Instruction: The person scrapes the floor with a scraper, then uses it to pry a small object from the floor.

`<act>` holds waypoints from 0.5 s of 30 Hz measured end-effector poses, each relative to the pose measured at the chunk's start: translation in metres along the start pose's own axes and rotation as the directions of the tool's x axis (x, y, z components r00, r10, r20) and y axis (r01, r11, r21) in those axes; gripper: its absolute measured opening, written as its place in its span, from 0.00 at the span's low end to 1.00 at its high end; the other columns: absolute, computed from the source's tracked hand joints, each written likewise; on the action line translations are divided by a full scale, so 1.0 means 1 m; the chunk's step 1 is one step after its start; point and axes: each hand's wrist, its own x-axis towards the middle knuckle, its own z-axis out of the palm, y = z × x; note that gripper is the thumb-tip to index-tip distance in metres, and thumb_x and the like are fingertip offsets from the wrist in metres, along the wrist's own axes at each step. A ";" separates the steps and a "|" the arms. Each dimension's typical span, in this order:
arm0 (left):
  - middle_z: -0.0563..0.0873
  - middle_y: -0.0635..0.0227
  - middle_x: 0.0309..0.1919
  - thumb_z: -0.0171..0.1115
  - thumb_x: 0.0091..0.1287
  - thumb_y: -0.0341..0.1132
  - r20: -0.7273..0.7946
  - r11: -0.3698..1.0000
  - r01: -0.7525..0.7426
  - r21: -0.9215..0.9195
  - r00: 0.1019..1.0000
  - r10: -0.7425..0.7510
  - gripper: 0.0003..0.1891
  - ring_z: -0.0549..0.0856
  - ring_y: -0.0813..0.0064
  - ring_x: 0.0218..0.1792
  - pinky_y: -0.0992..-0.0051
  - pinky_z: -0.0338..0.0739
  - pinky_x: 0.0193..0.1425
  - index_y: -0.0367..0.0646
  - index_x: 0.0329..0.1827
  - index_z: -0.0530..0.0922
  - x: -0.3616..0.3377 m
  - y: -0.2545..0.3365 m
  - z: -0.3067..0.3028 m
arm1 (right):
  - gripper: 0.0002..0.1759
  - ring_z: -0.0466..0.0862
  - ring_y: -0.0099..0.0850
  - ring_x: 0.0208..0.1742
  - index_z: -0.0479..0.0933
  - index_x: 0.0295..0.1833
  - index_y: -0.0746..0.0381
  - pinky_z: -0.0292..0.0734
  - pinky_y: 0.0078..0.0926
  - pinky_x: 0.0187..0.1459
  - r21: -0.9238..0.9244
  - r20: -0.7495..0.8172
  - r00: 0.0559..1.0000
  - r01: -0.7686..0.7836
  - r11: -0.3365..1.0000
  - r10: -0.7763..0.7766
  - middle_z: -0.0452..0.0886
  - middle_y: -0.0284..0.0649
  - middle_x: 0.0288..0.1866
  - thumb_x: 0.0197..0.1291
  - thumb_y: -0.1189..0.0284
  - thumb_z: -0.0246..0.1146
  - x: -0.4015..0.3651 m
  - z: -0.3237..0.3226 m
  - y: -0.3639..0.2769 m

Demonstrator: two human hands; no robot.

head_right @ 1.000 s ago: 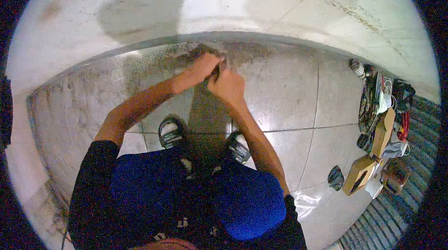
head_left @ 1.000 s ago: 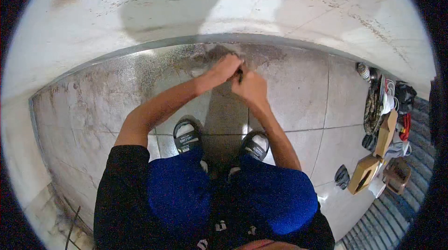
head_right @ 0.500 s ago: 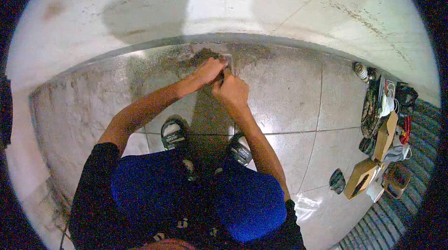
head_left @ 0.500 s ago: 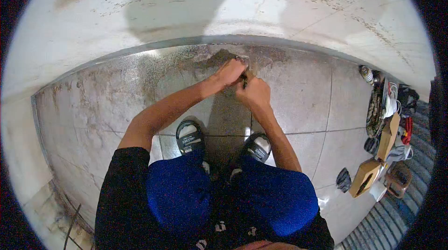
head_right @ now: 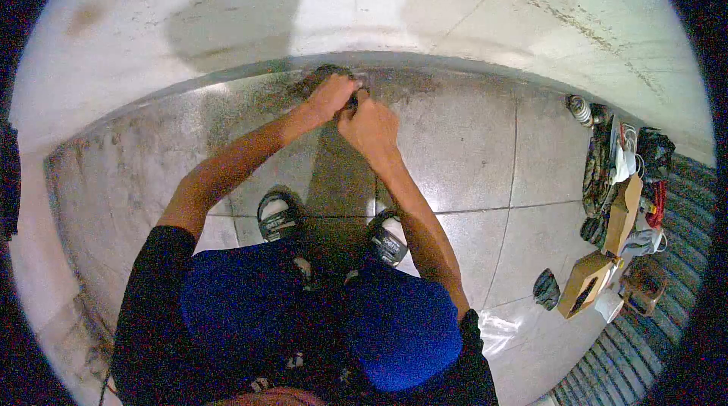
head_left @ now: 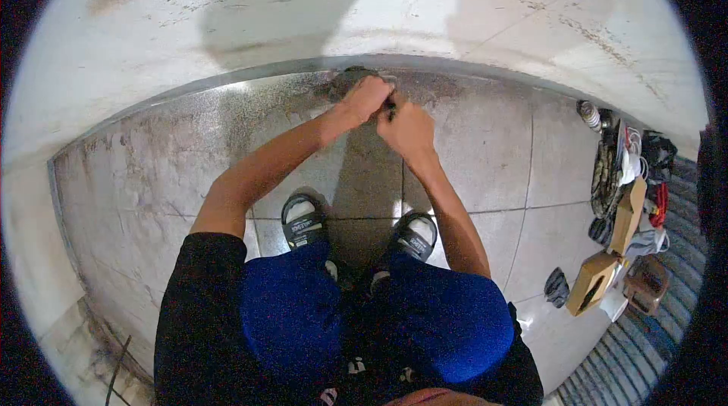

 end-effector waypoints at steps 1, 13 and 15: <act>0.82 0.48 0.31 0.55 0.58 0.34 -0.070 0.999 -0.043 0.015 0.997 0.044 0.09 0.84 0.51 0.33 0.58 0.79 0.36 0.37 0.32 0.79 -0.007 -0.001 0.011 | 0.15 0.82 0.52 0.32 0.77 0.42 0.60 0.77 0.47 0.35 -0.005 -0.004 1.000 0.007 1.000 -0.007 0.82 0.54 0.30 0.52 0.64 0.58 0.000 0.002 -0.001; 0.81 0.48 0.29 0.56 0.57 0.32 0.046 0.993 -0.074 0.091 0.997 0.070 0.10 0.83 0.50 0.33 0.59 0.78 0.38 0.38 0.40 0.77 -0.007 0.000 0.002 | 0.15 0.82 0.53 0.34 0.77 0.43 0.63 0.76 0.48 0.36 0.103 -0.011 1.000 0.016 0.995 -0.015 0.82 0.55 0.33 0.51 0.66 0.58 -0.008 -0.004 -0.006; 0.81 0.47 0.29 0.57 0.56 0.33 0.038 0.989 -0.056 0.139 0.998 0.051 0.10 0.83 0.50 0.33 0.59 0.78 0.37 0.38 0.38 0.77 -0.009 -0.007 0.015 | 0.15 0.82 0.53 0.34 0.77 0.43 0.63 0.76 0.48 0.36 0.101 0.035 0.999 -0.014 0.995 0.011 0.81 0.55 0.32 0.52 0.67 0.57 -0.010 -0.003 -0.007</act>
